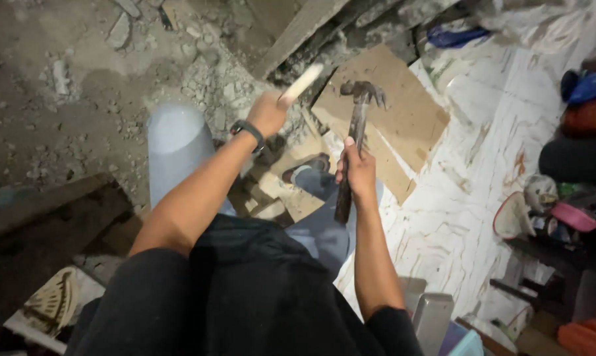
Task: Demolish concrete from a wall using a hammer and a rod as a chisel
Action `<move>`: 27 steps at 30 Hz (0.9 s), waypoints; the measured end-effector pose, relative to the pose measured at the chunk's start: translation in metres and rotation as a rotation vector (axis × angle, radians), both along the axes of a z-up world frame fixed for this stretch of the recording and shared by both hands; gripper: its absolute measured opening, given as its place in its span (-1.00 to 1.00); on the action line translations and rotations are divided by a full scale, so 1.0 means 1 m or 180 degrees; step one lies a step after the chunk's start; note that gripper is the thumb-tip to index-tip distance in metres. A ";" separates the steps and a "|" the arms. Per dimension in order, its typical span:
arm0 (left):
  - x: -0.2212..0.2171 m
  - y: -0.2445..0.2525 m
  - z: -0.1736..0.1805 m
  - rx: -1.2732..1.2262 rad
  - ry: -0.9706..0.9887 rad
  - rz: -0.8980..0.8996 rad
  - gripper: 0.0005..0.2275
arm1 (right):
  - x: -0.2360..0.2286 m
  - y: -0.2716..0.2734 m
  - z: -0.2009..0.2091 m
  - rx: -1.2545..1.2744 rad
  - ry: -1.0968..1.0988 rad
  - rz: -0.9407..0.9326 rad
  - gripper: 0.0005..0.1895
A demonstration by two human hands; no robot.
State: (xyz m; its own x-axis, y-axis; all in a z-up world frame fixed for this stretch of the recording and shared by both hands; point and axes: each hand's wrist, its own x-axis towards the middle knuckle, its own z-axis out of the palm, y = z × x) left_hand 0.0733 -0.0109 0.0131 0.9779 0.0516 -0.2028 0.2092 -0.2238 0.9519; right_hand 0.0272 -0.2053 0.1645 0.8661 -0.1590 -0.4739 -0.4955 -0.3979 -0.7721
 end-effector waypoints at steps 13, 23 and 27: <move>0.064 0.001 0.159 0.0348 -0.1922 0.0780 -0.81 | 0.009 0.015 0.152 -0.0321 -0.2159 0.0833 -0.66; 0.067 0.005 0.170 0.1071 -0.2150 0.0991 -0.90 | 0.061 0.032 0.162 -0.1447 -0.1720 0.1220 -0.74; 0.068 0.005 0.177 0.1087 -0.2130 0.1015 -0.83 | 0.049 0.038 0.171 -0.1485 -0.1879 0.1414 -0.75</move>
State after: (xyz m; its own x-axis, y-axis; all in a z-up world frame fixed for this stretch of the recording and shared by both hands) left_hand 0.1409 -0.0054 0.1904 0.8142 0.3013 0.4963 -0.2769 -0.5499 0.7880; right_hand 0.0767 -0.1675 0.3352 0.9774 0.1856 0.1009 0.2099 -0.7988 -0.5638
